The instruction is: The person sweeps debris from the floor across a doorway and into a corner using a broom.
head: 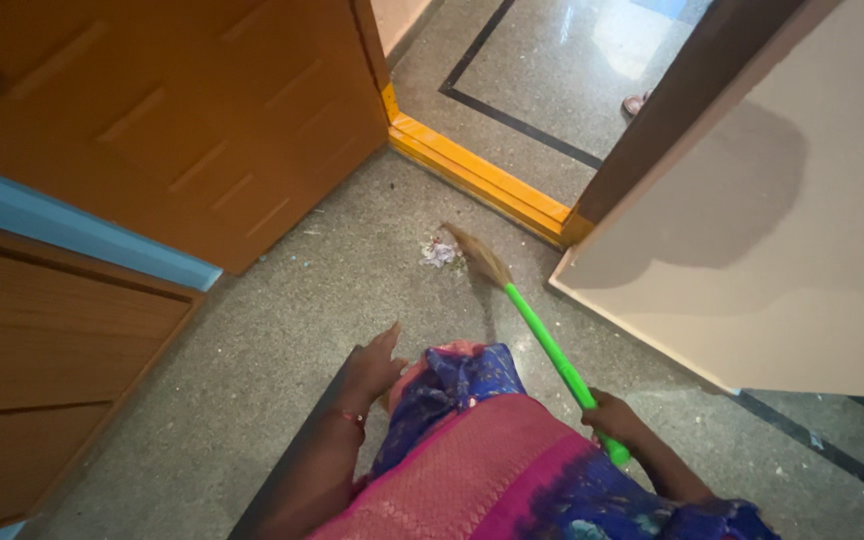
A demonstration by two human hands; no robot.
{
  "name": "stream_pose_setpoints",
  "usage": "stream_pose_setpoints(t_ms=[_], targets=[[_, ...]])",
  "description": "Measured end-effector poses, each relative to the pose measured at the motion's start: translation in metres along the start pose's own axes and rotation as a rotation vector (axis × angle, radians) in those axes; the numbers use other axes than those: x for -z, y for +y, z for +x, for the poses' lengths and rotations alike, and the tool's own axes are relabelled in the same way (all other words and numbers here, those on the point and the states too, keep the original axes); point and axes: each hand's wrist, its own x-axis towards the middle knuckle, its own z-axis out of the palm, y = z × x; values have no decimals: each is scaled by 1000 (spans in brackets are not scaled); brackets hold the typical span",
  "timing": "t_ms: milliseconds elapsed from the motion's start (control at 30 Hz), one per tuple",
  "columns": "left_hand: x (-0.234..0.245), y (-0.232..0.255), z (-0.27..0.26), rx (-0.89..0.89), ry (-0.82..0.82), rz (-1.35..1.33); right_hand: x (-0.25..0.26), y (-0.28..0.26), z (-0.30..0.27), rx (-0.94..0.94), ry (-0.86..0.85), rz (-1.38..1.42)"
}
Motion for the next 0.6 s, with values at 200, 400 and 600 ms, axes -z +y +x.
stream_pose_setpoints(t_ms=[200,400,600], targets=[[-9,-14,0,41,56,-17,22,-18,9,44,66,-47],[9,2,-8,38,27,-122,20,-56,56,98,47,67],[18,6,-20,-24,78,-64,13,-29,24,64,3,-216]])
